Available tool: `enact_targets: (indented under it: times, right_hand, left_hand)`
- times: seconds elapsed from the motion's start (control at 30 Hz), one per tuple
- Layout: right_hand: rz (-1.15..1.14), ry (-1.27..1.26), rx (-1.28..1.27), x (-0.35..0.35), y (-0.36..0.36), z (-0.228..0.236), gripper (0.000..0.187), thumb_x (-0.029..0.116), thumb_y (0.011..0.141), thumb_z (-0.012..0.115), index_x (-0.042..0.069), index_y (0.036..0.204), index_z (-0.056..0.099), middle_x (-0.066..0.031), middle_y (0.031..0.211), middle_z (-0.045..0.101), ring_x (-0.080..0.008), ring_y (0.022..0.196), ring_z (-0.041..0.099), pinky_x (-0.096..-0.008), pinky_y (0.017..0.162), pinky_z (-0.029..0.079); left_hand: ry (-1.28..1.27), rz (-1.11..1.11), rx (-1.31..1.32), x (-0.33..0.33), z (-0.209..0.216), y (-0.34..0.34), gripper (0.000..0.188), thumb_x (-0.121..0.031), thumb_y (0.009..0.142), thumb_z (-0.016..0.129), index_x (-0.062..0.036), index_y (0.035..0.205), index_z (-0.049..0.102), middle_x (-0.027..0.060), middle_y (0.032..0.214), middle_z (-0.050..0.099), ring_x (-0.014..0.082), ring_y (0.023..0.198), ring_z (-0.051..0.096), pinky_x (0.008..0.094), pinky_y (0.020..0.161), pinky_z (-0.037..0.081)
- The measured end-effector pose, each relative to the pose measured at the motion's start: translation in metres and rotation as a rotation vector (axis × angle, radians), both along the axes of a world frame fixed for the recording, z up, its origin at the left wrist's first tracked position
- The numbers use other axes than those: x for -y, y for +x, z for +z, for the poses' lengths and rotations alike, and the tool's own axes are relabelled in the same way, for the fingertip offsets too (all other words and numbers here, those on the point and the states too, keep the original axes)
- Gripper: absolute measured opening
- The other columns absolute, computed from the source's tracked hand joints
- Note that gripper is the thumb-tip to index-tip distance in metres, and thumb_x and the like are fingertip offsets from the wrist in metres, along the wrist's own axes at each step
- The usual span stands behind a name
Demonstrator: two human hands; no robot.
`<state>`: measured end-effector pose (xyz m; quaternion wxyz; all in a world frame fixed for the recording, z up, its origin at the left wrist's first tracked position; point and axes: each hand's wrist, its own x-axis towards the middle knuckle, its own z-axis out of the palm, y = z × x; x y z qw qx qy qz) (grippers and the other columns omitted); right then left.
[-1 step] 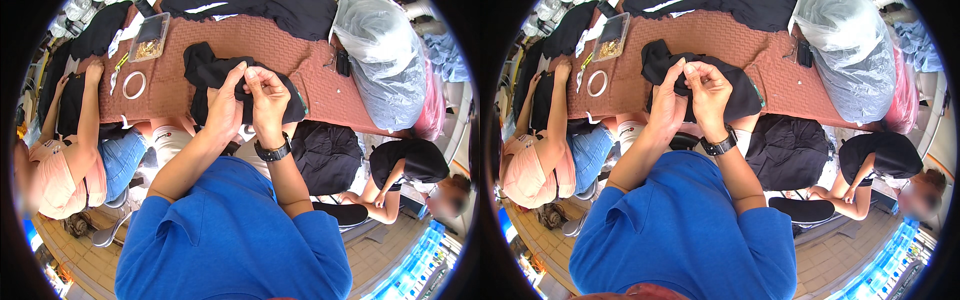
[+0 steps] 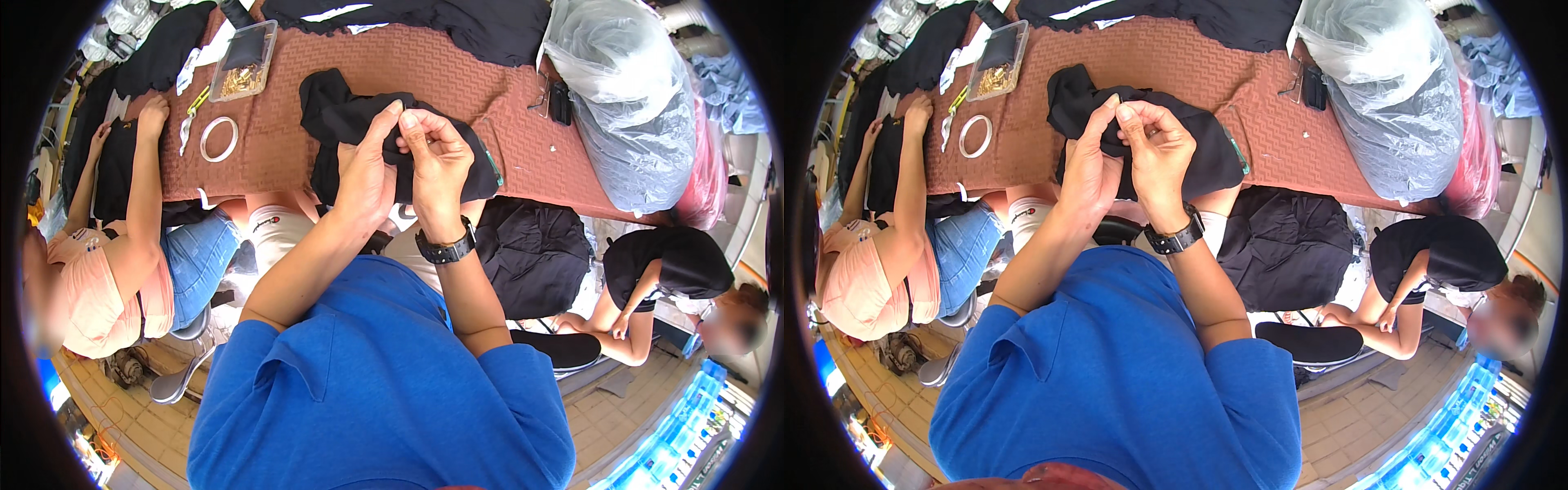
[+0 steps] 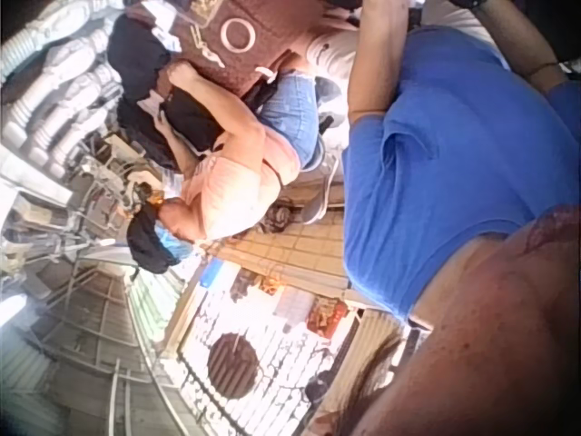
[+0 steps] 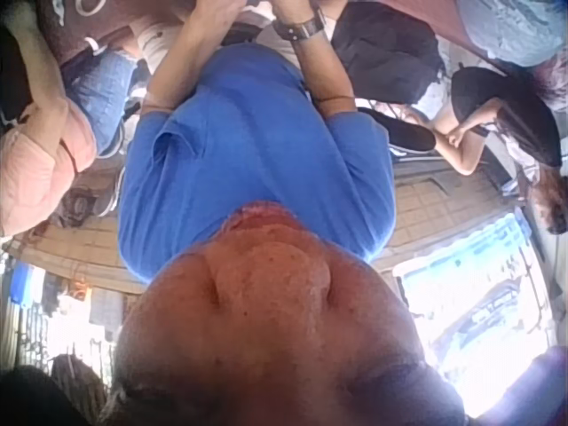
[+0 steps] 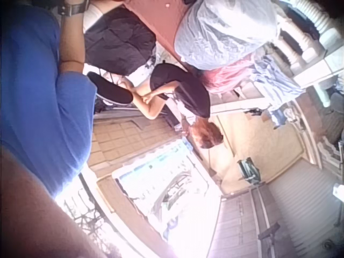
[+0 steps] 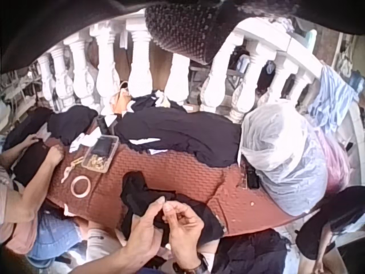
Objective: The person attaches white labels to pieces of black fabric by hand. They use a white rectangular template to position the label, take a small fastener from a plastic container, and secure the label to the fabric.
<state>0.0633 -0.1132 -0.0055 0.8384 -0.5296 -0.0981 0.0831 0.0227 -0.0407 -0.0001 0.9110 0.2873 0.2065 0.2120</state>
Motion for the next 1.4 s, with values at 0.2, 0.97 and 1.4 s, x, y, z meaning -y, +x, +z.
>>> enact_targets:
  times: [0.2,0.97,1.4]
  right_hand:
    - [0.063,0.089,-0.063,0.005,0.003,0.001,0.014,0.009,0.092,0.077,-0.001,0.101,0.073,-0.0043,0.09,0.073,-0.0072,0.073,0.064,-0.0218,0.066,0.053]
    - [-0.057,-0.285,0.347,0.028,0.021,0.007,0.015,-0.001,0.097,0.064,0.001,0.111,0.062,-0.0028,0.099,0.061,-0.0074,0.083,0.056,-0.0227,0.076,0.048]
    - [0.127,-0.388,0.246,0.023,0.022,0.013,0.011,0.009,0.095,0.071,-0.001,0.095,0.068,-0.0033,0.083,0.066,-0.0093,0.071,0.057,-0.0243,0.068,0.047]
  left_hand:
    - [0.014,0.069,-0.003,0.005,0.013,0.002,0.003,-0.008,0.094,0.073,-0.005,0.095,0.071,-0.0018,0.09,0.069,0.005,0.079,0.062,0.0229,0.069,0.047]
    - [-0.046,-0.011,0.048,-0.011,0.016,-0.005,0.011,-0.005,0.096,0.065,-0.0003,0.105,0.066,0.0071,0.104,0.072,0.0166,0.098,0.07,0.0342,0.092,0.056]
    - [0.026,-0.051,-0.005,-0.011,0.015,-0.006,0.014,-0.005,0.094,0.071,-0.0009,0.106,0.068,0.0058,0.103,0.072,0.0126,0.093,0.069,0.0295,0.086,0.057]
